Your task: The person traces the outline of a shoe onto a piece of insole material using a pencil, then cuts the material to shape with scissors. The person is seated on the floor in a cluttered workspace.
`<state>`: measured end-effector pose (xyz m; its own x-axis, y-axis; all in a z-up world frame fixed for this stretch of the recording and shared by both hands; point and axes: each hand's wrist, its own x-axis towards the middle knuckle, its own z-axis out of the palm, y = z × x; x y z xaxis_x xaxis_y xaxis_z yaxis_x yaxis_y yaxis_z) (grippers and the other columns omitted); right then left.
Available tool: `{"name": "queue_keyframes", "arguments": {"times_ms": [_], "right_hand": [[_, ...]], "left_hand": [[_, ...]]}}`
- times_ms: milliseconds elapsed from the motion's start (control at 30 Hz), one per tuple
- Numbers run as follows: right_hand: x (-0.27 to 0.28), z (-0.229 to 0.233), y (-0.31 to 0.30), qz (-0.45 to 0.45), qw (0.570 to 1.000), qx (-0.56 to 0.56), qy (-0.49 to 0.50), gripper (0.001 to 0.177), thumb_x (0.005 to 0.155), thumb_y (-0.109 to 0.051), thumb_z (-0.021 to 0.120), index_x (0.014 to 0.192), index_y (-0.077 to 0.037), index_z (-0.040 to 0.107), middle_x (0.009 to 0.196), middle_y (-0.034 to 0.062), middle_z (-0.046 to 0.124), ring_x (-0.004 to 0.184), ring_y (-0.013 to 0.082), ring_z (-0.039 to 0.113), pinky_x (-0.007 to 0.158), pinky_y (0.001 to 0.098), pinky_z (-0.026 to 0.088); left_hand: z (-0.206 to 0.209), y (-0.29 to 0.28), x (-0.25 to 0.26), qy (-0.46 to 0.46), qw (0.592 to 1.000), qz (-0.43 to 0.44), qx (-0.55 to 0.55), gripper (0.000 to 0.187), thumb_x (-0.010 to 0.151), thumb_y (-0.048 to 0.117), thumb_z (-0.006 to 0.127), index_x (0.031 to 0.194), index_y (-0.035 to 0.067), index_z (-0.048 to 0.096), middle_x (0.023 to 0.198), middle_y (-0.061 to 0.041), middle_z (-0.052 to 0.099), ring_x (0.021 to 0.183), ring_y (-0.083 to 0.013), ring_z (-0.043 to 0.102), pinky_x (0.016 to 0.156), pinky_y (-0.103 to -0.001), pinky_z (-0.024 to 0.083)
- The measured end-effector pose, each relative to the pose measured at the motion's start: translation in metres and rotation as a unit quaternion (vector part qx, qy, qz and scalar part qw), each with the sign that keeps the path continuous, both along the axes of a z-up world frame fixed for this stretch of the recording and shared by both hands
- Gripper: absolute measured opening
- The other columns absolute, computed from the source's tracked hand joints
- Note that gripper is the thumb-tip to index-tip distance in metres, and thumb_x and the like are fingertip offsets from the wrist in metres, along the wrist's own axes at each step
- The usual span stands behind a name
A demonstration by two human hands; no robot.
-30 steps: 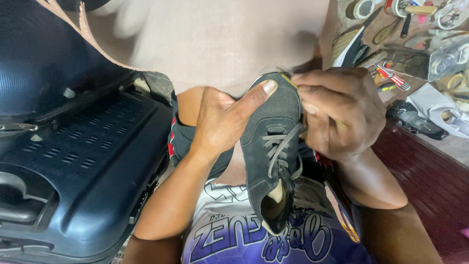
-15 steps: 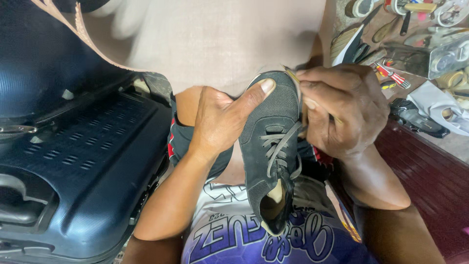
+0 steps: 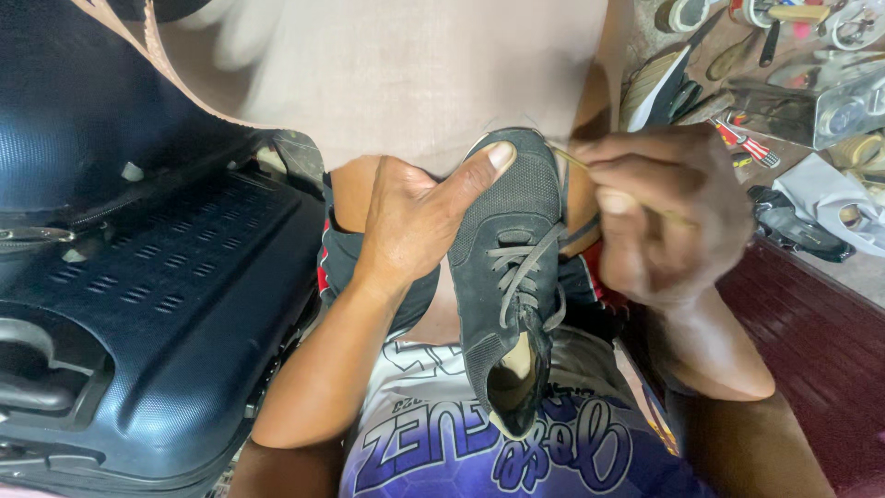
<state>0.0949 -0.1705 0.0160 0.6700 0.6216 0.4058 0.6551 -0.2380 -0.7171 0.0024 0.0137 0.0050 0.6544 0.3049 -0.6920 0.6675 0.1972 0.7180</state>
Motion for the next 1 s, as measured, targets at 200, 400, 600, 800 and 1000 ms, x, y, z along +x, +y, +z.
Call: {"name": "queue_keyframes", "arguments": {"times_ms": [200,400,600,800,1000], "right_hand": [[-0.006,-0.008,-0.027,-0.012,0.999,0.027,0.041,0.019,0.11,-0.018,0.053,0.106,0.001,0.054,0.099,0.0191,0.072,0.081,0.0226,0.066,0.072,0.0315,0.052],[-0.033,-0.023,-0.056,-0.037,0.942,0.179,0.281,0.034,0.114,-0.039,0.048,0.113,-0.005,0.055,0.111,0.0153,0.068,0.08,0.0139,0.062,0.072,0.0225,0.052],[-0.066,-0.012,-0.073,-0.066,0.882,0.098,0.456,0.033,0.11,-0.033,0.052,0.104,-0.001,0.059,0.105,0.0168,0.068,0.072,0.0053,0.055,0.069,0.0202,0.046],[-0.085,0.009,-0.071,-0.054,0.914,-0.066,0.396,0.027,0.106,-0.014,0.055,0.124,0.006,0.058,0.104,0.0078,0.067,0.094,0.0092,0.062,0.085,0.023,0.052],[-0.092,-0.018,-0.065,-0.062,0.878,0.023,0.473,0.02,0.104,0.004,0.061,0.122,0.004,0.053,0.1,0.0067,0.067,0.086,0.0058,0.061,0.075,0.0198,0.05]], "left_hand": [[-0.005,-0.002,-0.005,-0.062,0.998,0.009,0.001,0.045,0.092,0.032,0.08,0.06,0.004,0.067,0.056,0.008,0.052,0.05,-0.0027,0.04,0.041,-0.026,0.033],[-0.007,-0.001,-0.005,-0.038,0.995,-0.037,0.09,0.059,0.093,0.031,0.082,0.052,-0.001,0.054,0.053,0.002,0.047,0.048,-0.0069,0.036,0.041,-0.029,0.03],[-0.014,0.009,-0.006,-0.225,0.972,0.013,0.072,0.043,0.096,0.024,0.084,0.076,-0.006,0.06,0.071,-0.003,0.056,0.064,-0.0089,0.049,0.058,-0.032,0.042],[-0.006,0.014,0.0,-0.177,0.976,-0.032,0.126,0.042,0.097,0.023,0.084,0.078,-0.006,0.06,0.073,-0.003,0.056,0.066,-0.0091,0.05,0.059,-0.032,0.042],[0.004,0.013,0.014,-0.18,0.965,-0.082,0.173,0.04,0.097,0.023,0.084,0.08,-0.006,0.06,0.075,-0.004,0.057,0.068,-0.0092,0.05,0.061,-0.032,0.043]]}}
